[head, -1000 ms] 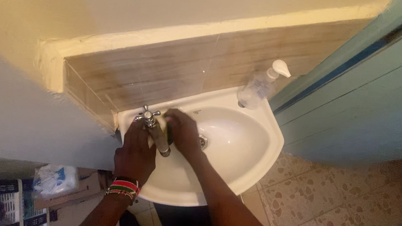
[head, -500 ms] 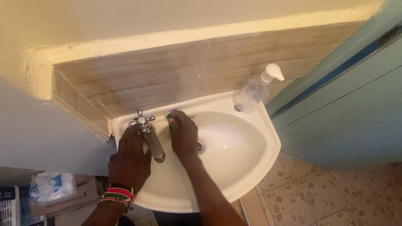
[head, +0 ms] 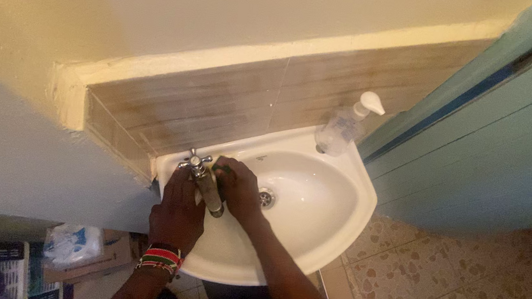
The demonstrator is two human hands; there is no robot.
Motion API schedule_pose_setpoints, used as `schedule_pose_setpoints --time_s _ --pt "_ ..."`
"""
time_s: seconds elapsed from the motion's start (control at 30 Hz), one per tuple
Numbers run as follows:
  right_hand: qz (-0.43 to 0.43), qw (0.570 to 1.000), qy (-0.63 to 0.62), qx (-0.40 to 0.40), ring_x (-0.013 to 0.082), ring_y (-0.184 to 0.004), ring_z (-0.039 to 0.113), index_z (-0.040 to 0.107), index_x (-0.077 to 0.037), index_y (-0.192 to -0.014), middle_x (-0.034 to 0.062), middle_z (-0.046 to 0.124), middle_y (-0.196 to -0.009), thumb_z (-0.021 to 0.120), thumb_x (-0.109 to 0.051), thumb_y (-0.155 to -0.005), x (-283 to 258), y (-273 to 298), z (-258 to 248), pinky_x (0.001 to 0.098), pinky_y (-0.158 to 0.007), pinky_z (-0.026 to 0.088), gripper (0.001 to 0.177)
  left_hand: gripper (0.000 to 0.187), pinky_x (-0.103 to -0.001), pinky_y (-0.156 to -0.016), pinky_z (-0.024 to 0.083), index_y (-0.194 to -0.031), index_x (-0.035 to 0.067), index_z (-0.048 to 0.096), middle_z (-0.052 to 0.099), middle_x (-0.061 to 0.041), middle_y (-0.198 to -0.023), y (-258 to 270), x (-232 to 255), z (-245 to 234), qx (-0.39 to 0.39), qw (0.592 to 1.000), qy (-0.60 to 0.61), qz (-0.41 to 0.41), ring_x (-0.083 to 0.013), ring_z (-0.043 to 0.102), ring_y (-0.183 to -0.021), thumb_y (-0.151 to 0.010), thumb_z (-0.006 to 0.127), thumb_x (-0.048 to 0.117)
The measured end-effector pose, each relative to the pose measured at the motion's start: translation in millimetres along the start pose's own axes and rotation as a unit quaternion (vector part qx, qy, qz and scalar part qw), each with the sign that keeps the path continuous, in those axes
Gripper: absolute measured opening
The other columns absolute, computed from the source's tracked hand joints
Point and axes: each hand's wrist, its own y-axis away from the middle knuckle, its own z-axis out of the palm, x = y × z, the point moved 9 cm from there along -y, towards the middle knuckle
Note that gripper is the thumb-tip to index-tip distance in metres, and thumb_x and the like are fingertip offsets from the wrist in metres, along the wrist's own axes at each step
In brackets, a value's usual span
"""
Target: The person scrubs a white bathroom sink using a yellow sponge. They clean the basin, the faucet, and the surrounding tiled area while water runs from the tap. The person rinses the sponge and continues scrubbing the sink surfaces.
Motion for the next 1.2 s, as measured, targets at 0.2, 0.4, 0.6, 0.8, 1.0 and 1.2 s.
schedule_pose_setpoints --time_s 0.2,0.4,0.6,0.8,1.0,1.2 --pt "-0.021 0.996 0.069 0.061 0.0268 -0.088 0.071 0.069 -0.005 -0.110 0.0133 0.073 -0.096 0.065 -0.006 -0.094 -0.9 -6.2 -20.8 0.0379 -0.082 0.058 0.016 0.051 -0.046 -0.075 0.064 -0.132 0.008 0.054 0.049 -0.009 -0.153 2.2 0.7 -6.0 0.022 0.999 0.029 -0.015 -0.0256 0.049 -0.140 -0.088 0.069 0.029" --pt "-0.036 0.999 0.030 -0.008 0.0298 -0.090 0.070 0.067 -0.002 -0.112 0.0158 0.071 -0.099 0.065 -0.008 -0.095 -8.4 -0.3 -8.2 0.0388 -0.081 0.056 0.018 0.055 -0.044 -0.070 0.064 -0.130 0.003 0.053 0.047 -0.016 -0.151 0.5 4.7 -11.3 0.020 0.999 0.035 0.006 -0.0288 0.050 -0.137 -0.085 0.071 0.029" --pt "0.013 0.977 0.027 0.211 0.0262 -0.084 0.061 0.058 -0.005 -0.115 0.0151 0.062 -0.094 0.056 -0.005 -0.105 20.3 -9.7 -71.1 0.0373 -0.075 0.051 0.010 0.059 -0.041 -0.068 0.065 -0.135 0.001 0.051 0.047 -0.020 -0.150 1.4 7.8 -10.1 0.026 0.999 0.016 0.010 -0.0305 0.049 -0.139 -0.087 0.070 0.028" --pt "0.008 0.989 -0.048 0.139 0.0170 -0.070 0.054 0.056 -0.006 -0.111 0.0088 0.055 -0.086 0.051 0.006 -0.097 25.2 -9.7 -34.5 0.0329 -0.059 0.050 0.019 0.057 -0.043 -0.069 0.064 -0.132 0.005 0.053 0.050 -0.015 -0.148 -1.1 2.9 -10.4 0.056 0.998 0.022 0.006 -0.0284 0.050 -0.139 -0.085 0.071 0.030" --pt "-0.022 0.981 -0.191 -0.031 0.0127 -0.091 0.063 0.051 -0.006 -0.119 0.0055 0.062 -0.106 0.059 0.009 -0.094 -6.0 30.1 20.9 0.0279 -0.067 0.056 0.030 0.060 -0.040 -0.070 0.065 -0.136 0.004 0.049 0.046 -0.015 -0.153 -2.0 -1.2 -2.1 -0.012 0.999 0.023 -0.020 -0.0264 0.046 -0.141 -0.086 0.070 0.030" --pt "0.037 0.984 -0.165 -0.053 0.0128 -0.090 0.063 0.055 -0.004 -0.124 0.0069 0.066 -0.101 0.057 0.010 -0.098 -15.0 58.0 29.1 0.0252 -0.071 0.053 0.030 0.104 -0.042 -0.075 0.064 -0.150 0.004 0.040 0.040 -0.021 -0.156 -6.9 9.2 -8.7 -0.023 1.000 -0.004 0.013 -0.0317 0.040 -0.141 -0.061 0.083 0.037"
